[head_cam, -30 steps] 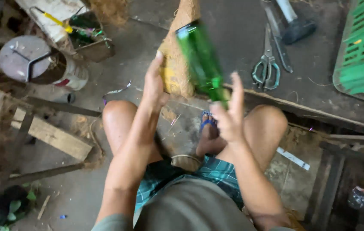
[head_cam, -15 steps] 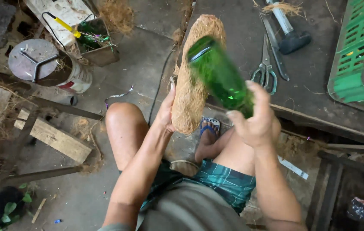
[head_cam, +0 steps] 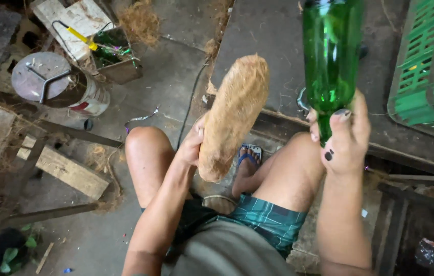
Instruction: The person sprays a coconut husk with a spray gun, then uses a hair dryer to dry it. They then sit and repeatedly rub the husk with a green glass bottle to remove loose fibers.
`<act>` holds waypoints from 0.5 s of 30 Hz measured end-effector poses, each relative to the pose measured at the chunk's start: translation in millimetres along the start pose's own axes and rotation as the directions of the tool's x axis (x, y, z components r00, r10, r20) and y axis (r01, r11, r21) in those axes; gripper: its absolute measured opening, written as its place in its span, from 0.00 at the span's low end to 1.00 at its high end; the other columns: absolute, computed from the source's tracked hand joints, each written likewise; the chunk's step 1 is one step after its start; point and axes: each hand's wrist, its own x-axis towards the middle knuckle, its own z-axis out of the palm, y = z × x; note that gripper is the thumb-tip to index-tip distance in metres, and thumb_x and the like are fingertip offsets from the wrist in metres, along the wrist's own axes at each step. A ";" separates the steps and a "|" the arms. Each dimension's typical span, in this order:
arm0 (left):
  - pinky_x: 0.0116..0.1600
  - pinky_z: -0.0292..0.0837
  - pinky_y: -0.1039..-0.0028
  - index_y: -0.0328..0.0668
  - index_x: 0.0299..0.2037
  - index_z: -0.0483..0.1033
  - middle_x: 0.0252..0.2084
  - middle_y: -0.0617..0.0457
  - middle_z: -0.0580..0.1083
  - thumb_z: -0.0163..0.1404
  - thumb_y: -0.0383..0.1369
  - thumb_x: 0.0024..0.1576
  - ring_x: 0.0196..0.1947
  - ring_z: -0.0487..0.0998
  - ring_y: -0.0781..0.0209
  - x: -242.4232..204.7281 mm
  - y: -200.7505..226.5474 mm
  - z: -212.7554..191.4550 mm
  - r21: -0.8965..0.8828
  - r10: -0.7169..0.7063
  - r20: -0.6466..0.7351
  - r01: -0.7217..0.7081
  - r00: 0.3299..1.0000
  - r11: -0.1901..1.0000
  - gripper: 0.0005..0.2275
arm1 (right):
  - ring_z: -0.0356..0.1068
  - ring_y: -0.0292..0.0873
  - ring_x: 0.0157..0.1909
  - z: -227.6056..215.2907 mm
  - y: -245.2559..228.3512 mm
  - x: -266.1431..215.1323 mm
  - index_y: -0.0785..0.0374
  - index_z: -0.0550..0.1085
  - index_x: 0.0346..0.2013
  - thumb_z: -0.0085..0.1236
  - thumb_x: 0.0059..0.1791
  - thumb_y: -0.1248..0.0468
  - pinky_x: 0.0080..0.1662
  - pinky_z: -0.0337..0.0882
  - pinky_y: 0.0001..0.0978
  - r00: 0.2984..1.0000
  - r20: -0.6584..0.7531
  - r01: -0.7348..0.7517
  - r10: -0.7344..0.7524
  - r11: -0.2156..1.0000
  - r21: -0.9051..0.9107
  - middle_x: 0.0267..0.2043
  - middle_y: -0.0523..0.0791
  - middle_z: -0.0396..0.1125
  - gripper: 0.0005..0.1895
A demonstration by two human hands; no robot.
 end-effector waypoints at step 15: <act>0.50 0.76 0.58 0.38 0.55 0.76 0.50 0.42 0.78 0.69 0.35 0.42 0.47 0.80 0.42 0.9 34.1 63.2 0.886 0.411 0.176 -0.326 0.895 0.329 0.28 | 0.62 0.38 0.27 -27.1 -8.9 -6.7 0.60 0.58 0.68 0.43 0.55 0.50 0.23 0.62 0.22 0.995 -0.007 -0.099 0.099 0.995 0.011 0.34 0.53 0.62 0.29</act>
